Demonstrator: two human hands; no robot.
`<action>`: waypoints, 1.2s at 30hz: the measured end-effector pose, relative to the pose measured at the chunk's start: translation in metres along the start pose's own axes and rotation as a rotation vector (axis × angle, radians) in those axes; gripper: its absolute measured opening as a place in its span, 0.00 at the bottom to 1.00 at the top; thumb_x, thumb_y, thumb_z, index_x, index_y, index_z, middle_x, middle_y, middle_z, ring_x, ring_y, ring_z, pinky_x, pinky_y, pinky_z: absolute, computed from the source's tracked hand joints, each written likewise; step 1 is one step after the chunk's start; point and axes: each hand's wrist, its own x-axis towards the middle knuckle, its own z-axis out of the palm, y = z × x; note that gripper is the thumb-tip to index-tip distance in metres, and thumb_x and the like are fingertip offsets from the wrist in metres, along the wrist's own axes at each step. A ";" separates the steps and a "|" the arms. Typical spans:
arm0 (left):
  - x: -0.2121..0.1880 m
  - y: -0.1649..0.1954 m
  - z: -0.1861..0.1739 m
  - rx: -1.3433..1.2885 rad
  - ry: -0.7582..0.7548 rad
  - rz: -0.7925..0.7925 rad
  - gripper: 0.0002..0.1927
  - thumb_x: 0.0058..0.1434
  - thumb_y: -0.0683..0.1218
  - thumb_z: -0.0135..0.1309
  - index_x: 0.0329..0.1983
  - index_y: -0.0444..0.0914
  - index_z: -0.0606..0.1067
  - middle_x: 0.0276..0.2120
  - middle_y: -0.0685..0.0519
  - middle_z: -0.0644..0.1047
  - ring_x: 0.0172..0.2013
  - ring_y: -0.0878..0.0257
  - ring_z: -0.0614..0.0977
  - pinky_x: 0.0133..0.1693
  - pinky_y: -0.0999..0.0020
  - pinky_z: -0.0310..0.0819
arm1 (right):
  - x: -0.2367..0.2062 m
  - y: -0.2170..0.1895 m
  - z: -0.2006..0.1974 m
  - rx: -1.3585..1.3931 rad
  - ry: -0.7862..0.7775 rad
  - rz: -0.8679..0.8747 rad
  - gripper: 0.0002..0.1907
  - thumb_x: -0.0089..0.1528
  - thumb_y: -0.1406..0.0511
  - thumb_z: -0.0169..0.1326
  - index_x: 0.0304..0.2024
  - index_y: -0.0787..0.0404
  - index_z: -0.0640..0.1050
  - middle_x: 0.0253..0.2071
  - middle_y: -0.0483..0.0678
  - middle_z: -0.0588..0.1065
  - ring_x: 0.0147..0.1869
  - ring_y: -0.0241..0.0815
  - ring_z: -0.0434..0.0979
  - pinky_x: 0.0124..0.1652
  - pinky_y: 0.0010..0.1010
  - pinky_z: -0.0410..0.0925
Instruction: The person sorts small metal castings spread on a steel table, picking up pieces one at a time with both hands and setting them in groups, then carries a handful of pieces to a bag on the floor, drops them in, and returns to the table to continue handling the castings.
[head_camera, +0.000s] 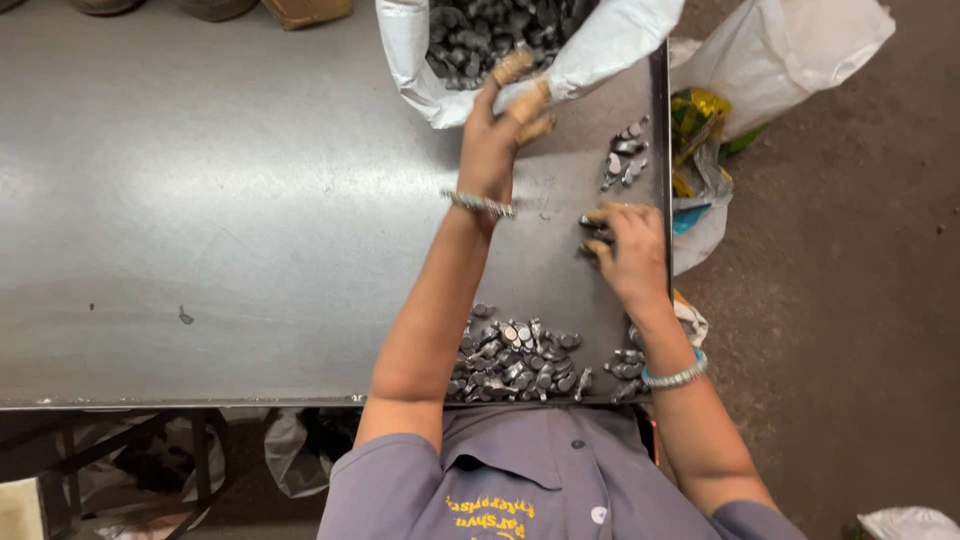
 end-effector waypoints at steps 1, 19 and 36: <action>-0.021 -0.010 0.000 0.116 0.015 -0.010 0.33 0.60 0.50 0.66 0.67 0.34 0.73 0.53 0.44 0.79 0.49 0.52 0.80 0.51 0.57 0.77 | 0.004 -0.001 0.008 -0.013 -0.031 -0.016 0.21 0.50 0.72 0.66 0.46 0.60 0.80 0.49 0.49 0.80 0.54 0.54 0.72 0.53 0.45 0.65; -0.146 -0.104 -0.004 0.220 -0.195 -0.266 0.14 0.58 0.37 0.63 0.48 0.30 0.80 0.39 0.50 0.84 0.38 0.66 0.84 0.42 0.70 0.82 | -0.050 0.053 0.003 1.652 -0.081 0.604 0.18 0.61 0.73 0.63 0.54 0.65 0.77 0.49 0.47 0.79 0.51 0.37 0.80 0.49 0.26 0.73; -0.164 -0.088 -0.013 -0.036 -0.351 -0.597 0.12 0.69 0.46 0.58 0.50 0.34 0.77 0.34 0.54 0.80 0.32 0.67 0.80 0.34 0.71 0.76 | -0.062 0.000 -0.062 1.204 -0.125 0.698 0.09 0.66 0.71 0.59 0.48 0.70 0.79 0.40 0.44 0.80 0.39 0.28 0.78 0.39 0.18 0.72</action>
